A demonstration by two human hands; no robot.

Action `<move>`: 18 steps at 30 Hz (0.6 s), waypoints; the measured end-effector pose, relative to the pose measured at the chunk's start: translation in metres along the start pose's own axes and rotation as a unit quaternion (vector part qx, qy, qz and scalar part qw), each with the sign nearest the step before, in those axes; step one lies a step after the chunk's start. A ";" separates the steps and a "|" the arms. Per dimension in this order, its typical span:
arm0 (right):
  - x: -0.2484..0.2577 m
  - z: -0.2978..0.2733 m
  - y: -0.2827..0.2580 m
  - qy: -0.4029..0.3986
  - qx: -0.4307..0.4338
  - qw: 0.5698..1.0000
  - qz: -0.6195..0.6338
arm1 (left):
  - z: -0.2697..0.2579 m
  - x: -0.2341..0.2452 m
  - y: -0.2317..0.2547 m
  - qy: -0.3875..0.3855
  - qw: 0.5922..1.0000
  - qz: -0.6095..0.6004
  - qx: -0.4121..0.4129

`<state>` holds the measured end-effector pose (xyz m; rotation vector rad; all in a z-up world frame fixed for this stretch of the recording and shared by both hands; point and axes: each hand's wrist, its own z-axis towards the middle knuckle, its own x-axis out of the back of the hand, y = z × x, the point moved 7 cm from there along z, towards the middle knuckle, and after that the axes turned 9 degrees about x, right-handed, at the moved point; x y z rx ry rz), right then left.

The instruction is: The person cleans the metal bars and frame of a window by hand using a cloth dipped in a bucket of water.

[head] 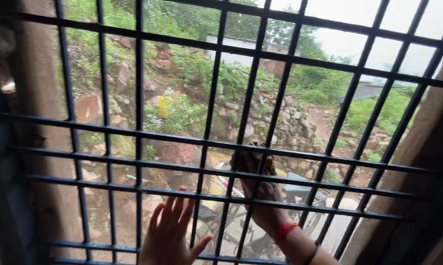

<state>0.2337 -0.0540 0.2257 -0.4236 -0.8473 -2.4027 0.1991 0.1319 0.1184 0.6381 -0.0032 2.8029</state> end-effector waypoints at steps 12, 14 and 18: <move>-0.014 -0.035 -0.043 -0.224 0.315 0.901 -0.198 | -0.003 0.010 0.000 -0.055 0.997 0.054 0.007; -0.011 -0.042 -0.049 -0.236 0.348 0.892 -0.168 | -0.007 0.011 0.000 -0.052 0.996 0.070 0.012; -0.034 -0.101 -0.058 -0.348 0.667 0.560 -0.348 | -0.008 0.011 -0.001 -0.052 0.994 0.099 -0.004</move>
